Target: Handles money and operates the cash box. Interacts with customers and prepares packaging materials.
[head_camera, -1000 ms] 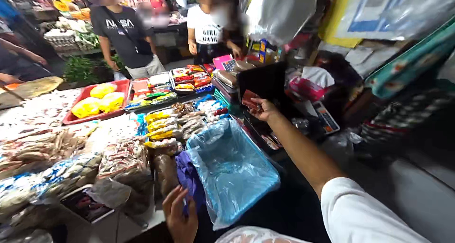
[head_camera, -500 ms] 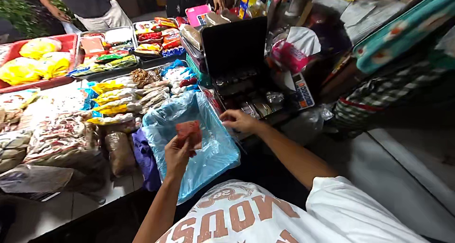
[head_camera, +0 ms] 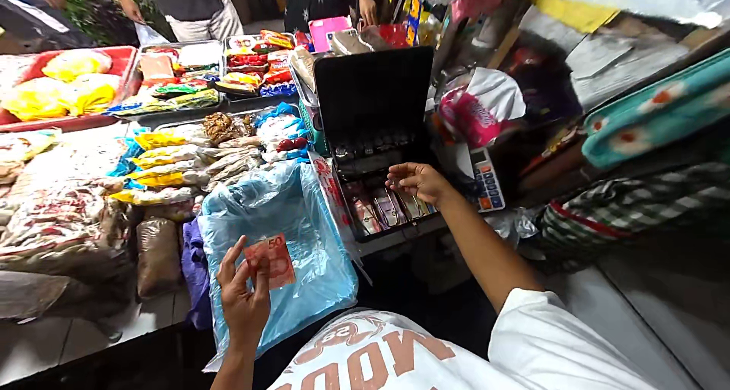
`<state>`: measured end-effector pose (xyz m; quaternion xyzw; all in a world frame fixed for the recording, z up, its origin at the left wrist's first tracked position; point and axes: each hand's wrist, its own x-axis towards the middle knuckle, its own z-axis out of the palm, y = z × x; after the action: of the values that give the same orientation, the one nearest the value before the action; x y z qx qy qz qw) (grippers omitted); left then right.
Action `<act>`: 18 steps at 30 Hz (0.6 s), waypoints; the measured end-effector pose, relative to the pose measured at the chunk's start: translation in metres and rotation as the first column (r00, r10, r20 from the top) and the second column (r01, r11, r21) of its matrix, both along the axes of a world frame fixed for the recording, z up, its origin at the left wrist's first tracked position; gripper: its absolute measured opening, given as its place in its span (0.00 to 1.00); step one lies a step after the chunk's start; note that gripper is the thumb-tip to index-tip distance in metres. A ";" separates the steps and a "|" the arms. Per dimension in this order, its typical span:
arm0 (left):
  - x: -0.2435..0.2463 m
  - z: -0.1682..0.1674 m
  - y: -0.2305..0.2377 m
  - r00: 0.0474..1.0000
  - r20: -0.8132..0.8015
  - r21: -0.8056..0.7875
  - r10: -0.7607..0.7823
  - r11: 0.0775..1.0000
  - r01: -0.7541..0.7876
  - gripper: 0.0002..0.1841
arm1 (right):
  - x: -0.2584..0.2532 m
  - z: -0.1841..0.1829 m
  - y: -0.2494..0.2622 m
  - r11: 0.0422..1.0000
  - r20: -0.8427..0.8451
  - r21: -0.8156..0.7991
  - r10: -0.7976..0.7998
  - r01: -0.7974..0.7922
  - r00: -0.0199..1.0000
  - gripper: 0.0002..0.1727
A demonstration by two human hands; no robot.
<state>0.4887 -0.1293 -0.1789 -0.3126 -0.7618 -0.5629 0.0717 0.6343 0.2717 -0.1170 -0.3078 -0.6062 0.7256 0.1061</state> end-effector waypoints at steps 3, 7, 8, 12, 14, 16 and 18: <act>0.013 0.002 0.005 0.999 0.021 0.163 -0.033 0.986 0.029 0.14 | -0.009 0.003 0.017 0.995 -0.015 0.029 -0.095 0.095 0.995 0.19; 0.028 0.009 0.013 0.989 0.131 0.281 -0.063 0.959 0.024 0.08 | -0.026 0.023 0.048 0.957 -0.027 0.196 -0.214 0.215 0.976 0.19; 0.031 0.008 0.014 0.985 0.158 0.283 -0.072 0.959 0.025 0.09 | -0.033 0.027 0.054 0.942 -0.019 0.277 -0.190 0.188 0.982 0.19; 0.038 0.010 0.020 0.930 0.342 0.282 -0.134 0.959 0.035 0.13 | -0.079 0.038 0.059 0.728 0.133 0.680 -0.010 -0.084 0.991 0.17; 0.038 0.010 0.021 0.884 0.414 0.349 -0.215 0.935 0.064 0.16 | -0.101 0.039 0.050 0.610 0.192 0.769 0.067 -0.192 0.979 0.15; 0.037 0.012 0.023 0.864 0.459 0.384 -0.210 0.923 0.021 0.19 | -0.116 0.040 0.037 0.552 0.260 0.786 0.115 -0.279 0.959 0.12; 0.035 0.012 0.024 0.881 0.443 0.337 -0.166 0.942 0.008 0.18 | -0.123 0.040 0.024 0.547 0.312 0.770 0.129 -0.330 0.941 0.12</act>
<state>0.5236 -0.1056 -0.1666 -0.1868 -0.6384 -0.7415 -0.0879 0.5112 0.2962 -0.0773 -0.2200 -0.9130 0.3360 0.0716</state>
